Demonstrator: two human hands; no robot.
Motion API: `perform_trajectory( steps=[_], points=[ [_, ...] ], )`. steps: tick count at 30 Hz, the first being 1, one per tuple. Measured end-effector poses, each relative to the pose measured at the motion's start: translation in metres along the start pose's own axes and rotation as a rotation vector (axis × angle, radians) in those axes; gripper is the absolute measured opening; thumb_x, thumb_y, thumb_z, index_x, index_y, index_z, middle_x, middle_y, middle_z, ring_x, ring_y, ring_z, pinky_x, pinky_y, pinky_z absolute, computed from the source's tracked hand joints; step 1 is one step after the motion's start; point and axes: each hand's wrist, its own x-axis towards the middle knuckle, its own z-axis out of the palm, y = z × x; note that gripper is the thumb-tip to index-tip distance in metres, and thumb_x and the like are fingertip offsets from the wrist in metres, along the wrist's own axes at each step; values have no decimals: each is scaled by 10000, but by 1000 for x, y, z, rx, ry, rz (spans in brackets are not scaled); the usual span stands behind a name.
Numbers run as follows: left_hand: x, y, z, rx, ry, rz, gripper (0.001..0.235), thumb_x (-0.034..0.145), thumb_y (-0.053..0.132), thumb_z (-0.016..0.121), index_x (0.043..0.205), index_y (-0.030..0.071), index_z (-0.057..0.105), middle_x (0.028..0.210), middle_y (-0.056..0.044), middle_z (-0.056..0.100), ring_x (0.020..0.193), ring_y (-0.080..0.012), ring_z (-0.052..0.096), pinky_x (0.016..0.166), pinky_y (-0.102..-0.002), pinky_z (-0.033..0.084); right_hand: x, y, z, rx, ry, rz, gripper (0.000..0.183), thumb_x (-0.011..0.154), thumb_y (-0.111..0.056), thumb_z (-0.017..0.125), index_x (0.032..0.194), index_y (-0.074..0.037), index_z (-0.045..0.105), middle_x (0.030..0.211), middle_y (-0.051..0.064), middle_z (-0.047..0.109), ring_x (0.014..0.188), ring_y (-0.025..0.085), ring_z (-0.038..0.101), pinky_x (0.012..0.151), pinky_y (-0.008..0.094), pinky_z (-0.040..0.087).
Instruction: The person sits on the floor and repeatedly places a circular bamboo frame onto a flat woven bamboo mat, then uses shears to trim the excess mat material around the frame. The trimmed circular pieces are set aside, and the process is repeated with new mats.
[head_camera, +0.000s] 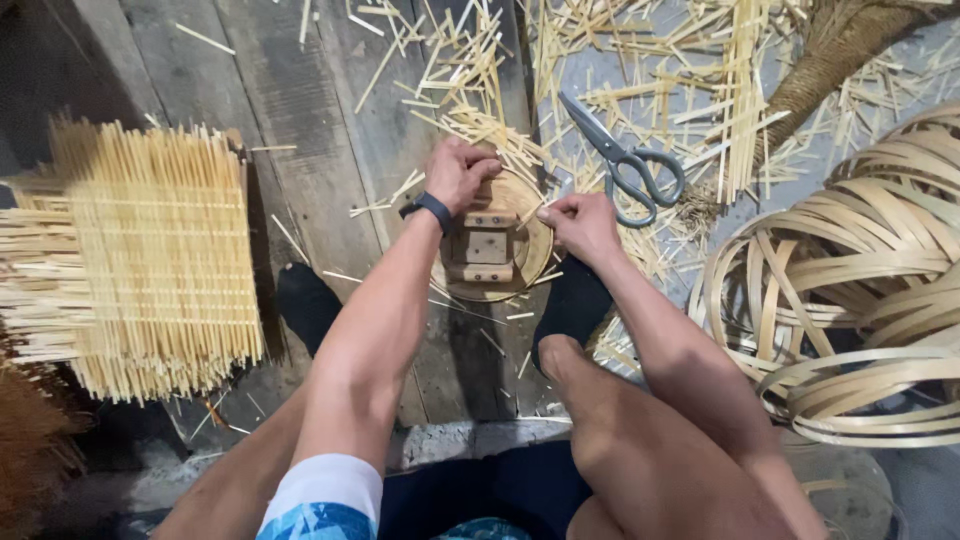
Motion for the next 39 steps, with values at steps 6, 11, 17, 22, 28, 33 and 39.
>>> perform_trajectory(
  steps=[6, 11, 17, 22, 28, 33, 39],
  points=[
    [-72, -27, -70, 470, 128, -305, 241, 1019, 250, 781, 964, 18, 813, 889, -219, 743, 816, -364, 687, 731, -460, 538, -9, 9, 0, 33, -130, 233, 267, 862, -128, 812, 1000, 75, 710, 726, 114, 729, 585, 150, 675, 491, 286, 536],
    [-105, -50, -82, -296, 103, -536, 274, 782, 165, 852, 1007, 17, 804, 879, -63, 793, 743, -114, 697, 700, -278, 567, -10, 28, 8, 311, -100, 217, 255, 858, -78, 791, 1051, 69, 714, 810, 87, 731, 626, 142, 705, 537, 269, 605],
    [-95, -46, -71, -195, 214, -566, 307, 781, 151, 878, 1019, -32, 813, 909, -99, 799, 736, -127, 692, 692, -270, 560, -21, 15, 1, 337, -26, 202, 238, 887, -74, 800, 1054, 80, 727, 828, 130, 720, 617, 162, 680, 542, 280, 596],
    [-145, -30, -67, -1090, 120, -666, 318, 995, 195, 667, 1231, -17, 668, 1072, -102, 761, 894, -182, 735, 699, -298, 599, -41, -3, 3, 720, -236, 295, 251, 911, -74, 725, 1116, 68, 707, 952, 101, 761, 768, 151, 740, 643, 260, 637],
    [-207, -27, -11, -1145, 86, -746, 231, 1032, 129, 538, 1208, 1, 614, 1062, -135, 745, 935, -260, 745, 784, -397, 660, -38, 17, 41, 390, -129, 319, 206, 944, -77, 690, 1030, 109, 689, 877, 146, 740, 718, 199, 740, 592, 321, 641],
    [-206, -37, 8, -1065, 183, -820, 229, 1040, 137, 592, 1185, -36, 625, 1053, -182, 747, 874, -283, 754, 720, -392, 660, -37, 30, 57, 327, -6, 366, 169, 942, -74, 680, 944, 94, 669, 774, 146, 713, 618, 210, 721, 522, 326, 626],
    [-190, -12, -65, -657, 111, -309, 267, 956, 82, 675, 1212, 28, 621, 1090, -117, 736, 946, -194, 706, 791, -341, 591, -50, -36, 24, 53, -31, -300, 808, 864, -156, 880, 1431, 146, 390, 1363, 284, 560, 1289, 361, 559, 1083, 480, 441]
  ],
)
